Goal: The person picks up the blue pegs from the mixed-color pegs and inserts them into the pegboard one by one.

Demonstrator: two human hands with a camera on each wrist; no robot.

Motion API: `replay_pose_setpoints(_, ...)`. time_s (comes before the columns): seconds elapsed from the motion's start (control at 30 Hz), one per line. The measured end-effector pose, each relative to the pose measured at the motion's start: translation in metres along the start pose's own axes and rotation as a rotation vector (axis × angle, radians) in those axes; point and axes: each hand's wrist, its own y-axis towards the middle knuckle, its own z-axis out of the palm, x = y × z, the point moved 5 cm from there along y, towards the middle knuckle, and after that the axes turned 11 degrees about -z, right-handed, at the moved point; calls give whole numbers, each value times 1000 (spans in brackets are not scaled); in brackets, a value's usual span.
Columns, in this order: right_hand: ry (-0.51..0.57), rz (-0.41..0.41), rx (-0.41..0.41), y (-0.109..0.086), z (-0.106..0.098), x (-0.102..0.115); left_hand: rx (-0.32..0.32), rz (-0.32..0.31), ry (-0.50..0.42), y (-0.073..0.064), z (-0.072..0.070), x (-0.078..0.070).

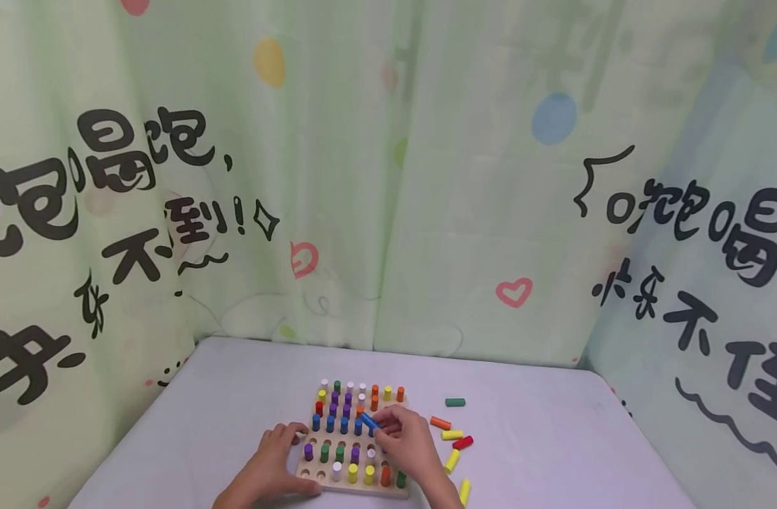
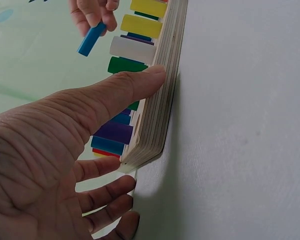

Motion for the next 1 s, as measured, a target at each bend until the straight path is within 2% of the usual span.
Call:
replay_pose_setpoints(0.37,36,-25,59,4,17,11,10,-5,-10,0,1,0)
replay_pose_setpoints(0.77,30,-76,80,6,27,13,-2,31,1,-1,1,-4)
replay_pose_setpoints(1.0,63,-57,105,7,33,14,3,21,5,0,0,0)
